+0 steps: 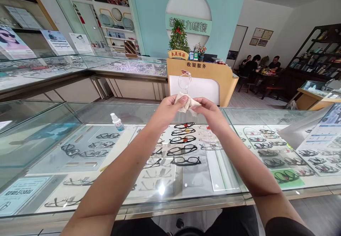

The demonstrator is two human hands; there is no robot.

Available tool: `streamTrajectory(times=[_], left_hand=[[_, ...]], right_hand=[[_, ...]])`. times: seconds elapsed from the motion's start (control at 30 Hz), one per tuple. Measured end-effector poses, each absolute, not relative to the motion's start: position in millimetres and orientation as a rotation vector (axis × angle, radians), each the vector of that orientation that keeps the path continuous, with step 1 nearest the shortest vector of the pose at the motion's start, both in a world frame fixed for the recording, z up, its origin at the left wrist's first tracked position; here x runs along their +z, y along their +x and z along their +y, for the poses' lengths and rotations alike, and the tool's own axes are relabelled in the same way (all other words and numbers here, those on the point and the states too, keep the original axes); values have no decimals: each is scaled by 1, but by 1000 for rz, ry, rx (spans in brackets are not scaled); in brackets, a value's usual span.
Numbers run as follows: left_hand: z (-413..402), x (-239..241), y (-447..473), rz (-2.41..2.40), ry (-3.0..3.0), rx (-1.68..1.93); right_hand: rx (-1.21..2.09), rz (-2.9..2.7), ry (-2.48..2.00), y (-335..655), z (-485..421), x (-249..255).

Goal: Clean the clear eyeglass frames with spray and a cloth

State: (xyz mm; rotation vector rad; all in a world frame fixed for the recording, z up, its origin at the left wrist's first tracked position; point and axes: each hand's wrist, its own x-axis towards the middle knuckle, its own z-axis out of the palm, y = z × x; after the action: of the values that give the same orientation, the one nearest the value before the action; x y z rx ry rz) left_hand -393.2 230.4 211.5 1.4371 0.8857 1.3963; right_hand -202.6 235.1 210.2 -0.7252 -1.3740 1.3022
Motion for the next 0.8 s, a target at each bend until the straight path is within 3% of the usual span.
streamTrajectory(times=[0.33,0.8], left_hand=[[230,215,-398,836,1384,1330],[228,212,-396,898,1588,1296]], right_hand=[[967,-1599,-698,-192,238,212],[999,-1405,-747,-192,235,218]])
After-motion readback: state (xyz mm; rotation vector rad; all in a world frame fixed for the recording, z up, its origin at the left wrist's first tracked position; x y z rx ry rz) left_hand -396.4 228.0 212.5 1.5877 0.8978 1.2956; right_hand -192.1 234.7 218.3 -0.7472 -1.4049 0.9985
